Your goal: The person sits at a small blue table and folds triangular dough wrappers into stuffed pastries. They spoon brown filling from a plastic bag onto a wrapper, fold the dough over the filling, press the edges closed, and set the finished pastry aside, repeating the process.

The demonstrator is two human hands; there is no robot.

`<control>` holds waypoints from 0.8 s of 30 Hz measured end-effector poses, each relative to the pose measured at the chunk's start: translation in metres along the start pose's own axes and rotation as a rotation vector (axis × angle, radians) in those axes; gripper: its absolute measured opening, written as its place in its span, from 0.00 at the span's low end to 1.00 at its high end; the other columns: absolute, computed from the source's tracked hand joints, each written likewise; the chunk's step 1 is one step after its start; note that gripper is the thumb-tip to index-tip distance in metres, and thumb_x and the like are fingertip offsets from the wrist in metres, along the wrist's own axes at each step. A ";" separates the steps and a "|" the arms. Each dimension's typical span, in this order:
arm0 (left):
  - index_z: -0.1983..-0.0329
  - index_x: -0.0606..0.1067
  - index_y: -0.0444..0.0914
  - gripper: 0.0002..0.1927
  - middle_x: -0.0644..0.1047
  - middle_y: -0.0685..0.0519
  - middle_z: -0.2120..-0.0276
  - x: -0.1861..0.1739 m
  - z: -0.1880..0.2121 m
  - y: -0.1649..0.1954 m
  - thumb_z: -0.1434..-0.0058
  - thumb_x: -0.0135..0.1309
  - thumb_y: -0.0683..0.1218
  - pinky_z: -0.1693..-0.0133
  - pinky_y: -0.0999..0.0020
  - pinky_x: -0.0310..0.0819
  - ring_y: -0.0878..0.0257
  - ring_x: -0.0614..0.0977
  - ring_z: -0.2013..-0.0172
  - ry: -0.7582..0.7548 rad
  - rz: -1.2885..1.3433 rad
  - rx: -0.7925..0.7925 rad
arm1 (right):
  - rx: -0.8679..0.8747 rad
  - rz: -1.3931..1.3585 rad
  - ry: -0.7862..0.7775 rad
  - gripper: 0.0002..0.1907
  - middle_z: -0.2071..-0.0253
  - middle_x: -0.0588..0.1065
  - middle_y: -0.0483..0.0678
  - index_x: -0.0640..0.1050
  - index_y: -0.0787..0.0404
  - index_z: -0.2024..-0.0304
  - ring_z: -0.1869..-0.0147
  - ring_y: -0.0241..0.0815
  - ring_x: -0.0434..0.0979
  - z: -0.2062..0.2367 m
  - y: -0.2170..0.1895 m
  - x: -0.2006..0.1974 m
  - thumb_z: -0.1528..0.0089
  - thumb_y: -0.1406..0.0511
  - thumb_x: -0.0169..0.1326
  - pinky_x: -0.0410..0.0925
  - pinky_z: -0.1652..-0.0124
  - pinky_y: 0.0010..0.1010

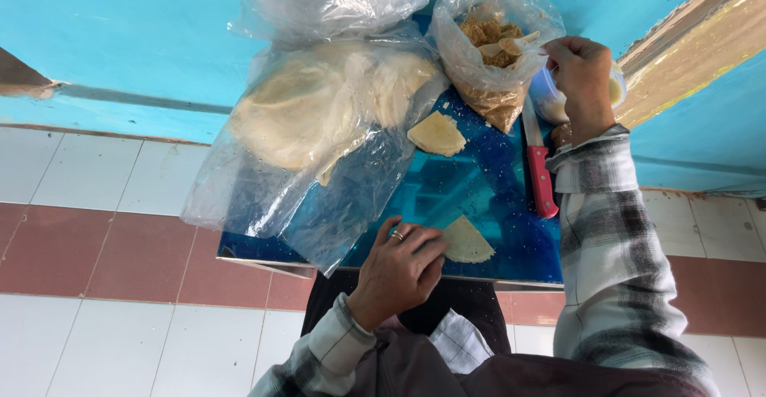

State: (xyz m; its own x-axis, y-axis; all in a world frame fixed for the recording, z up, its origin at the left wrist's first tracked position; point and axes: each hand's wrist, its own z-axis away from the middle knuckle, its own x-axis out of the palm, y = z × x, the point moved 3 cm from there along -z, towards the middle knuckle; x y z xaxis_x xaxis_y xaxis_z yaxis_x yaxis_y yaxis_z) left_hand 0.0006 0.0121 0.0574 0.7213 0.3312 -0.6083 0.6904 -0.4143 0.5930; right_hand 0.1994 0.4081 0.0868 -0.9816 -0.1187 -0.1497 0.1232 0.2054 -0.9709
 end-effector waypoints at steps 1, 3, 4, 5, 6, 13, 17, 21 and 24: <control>0.54 0.81 0.40 0.10 0.79 0.53 0.52 0.000 0.000 -0.001 0.39 0.58 0.43 0.39 0.50 0.66 0.54 0.79 0.51 0.031 0.003 -0.034 | 0.052 -0.068 -0.001 0.05 0.74 0.74 0.43 0.82 0.68 0.61 0.79 0.28 0.62 0.007 -0.006 -0.001 0.35 0.70 0.58 0.51 0.80 0.21; 0.52 0.81 0.39 0.10 0.79 0.53 0.52 0.000 -0.002 -0.004 0.37 0.57 0.42 0.43 0.54 0.70 0.54 0.79 0.53 0.095 0.005 -0.095 | 0.040 -0.133 -0.042 0.06 0.73 0.73 0.42 0.81 0.69 0.59 0.78 0.27 0.62 0.026 -0.022 -0.002 0.33 0.70 0.57 0.51 0.79 0.20; 0.55 0.80 0.39 0.08 0.78 0.53 0.55 0.001 -0.003 -0.004 0.38 0.58 0.43 0.45 0.54 0.70 0.53 0.79 0.54 0.117 -0.032 -0.117 | 0.036 -0.164 -0.061 0.06 0.73 0.72 0.42 0.81 0.69 0.59 0.78 0.27 0.61 0.042 -0.029 -0.005 0.32 0.70 0.57 0.51 0.78 0.20; 0.58 0.80 0.40 0.06 0.78 0.53 0.57 0.002 -0.003 -0.004 0.38 0.59 0.43 0.47 0.54 0.70 0.52 0.78 0.55 0.135 -0.067 -0.143 | 0.041 -0.157 -0.056 0.06 0.73 0.73 0.42 0.81 0.69 0.59 0.77 0.27 0.62 0.060 -0.034 -0.009 0.32 0.70 0.56 0.52 0.78 0.20; 0.61 0.79 0.40 0.05 0.77 0.53 0.59 0.002 -0.004 -0.005 0.39 0.60 0.43 0.49 0.54 0.70 0.51 0.78 0.56 0.152 -0.101 -0.168 | 0.046 -0.150 -0.050 0.06 0.73 0.73 0.42 0.80 0.68 0.59 0.77 0.27 0.62 0.080 -0.039 -0.014 0.32 0.70 0.55 0.52 0.78 0.20; 0.66 0.76 0.40 0.09 0.72 0.52 0.64 0.008 -0.011 -0.003 0.46 0.65 0.45 0.55 0.52 0.64 0.52 0.76 0.61 0.118 -0.189 -0.189 | 0.212 0.028 -0.095 0.08 0.74 0.70 0.39 0.82 0.64 0.58 0.73 0.26 0.63 0.246 -0.017 -0.016 0.32 0.66 0.54 0.54 0.73 0.18; 0.69 0.74 0.41 0.09 0.72 0.54 0.65 0.015 -0.013 -0.002 0.46 0.65 0.43 0.54 0.54 0.64 0.55 0.76 0.61 0.116 -0.171 -0.193 | 0.011 0.254 -0.141 0.07 0.70 0.75 0.39 0.82 0.66 0.57 0.68 0.27 0.70 0.299 -0.011 0.001 0.33 0.68 0.55 0.63 0.69 0.20; 0.68 0.73 0.41 0.09 0.72 0.55 0.65 0.019 -0.012 -0.005 0.44 0.64 0.42 0.54 0.55 0.64 0.56 0.76 0.61 0.106 -0.173 -0.176 | -0.245 0.485 -0.092 0.06 0.70 0.75 0.45 0.83 0.64 0.56 0.70 0.33 0.73 0.323 -0.020 0.015 0.34 0.71 0.57 0.65 0.68 0.24; 0.67 0.73 0.41 0.09 0.73 0.55 0.66 0.018 -0.012 -0.007 0.44 0.64 0.43 0.55 0.55 0.64 0.56 0.77 0.62 0.110 -0.165 -0.178 | -0.281 0.573 -0.085 0.05 0.71 0.75 0.49 0.84 0.62 0.57 0.72 0.38 0.73 0.329 -0.027 0.020 0.34 0.71 0.59 0.65 0.70 0.26</control>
State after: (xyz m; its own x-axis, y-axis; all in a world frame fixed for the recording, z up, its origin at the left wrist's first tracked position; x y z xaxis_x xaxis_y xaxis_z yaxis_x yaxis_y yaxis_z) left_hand 0.0097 0.0316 0.0486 0.5930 0.4764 -0.6492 0.7911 -0.1942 0.5801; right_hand 0.2241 0.0805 0.0487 -0.7551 0.0108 -0.6556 0.5703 0.5042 -0.6485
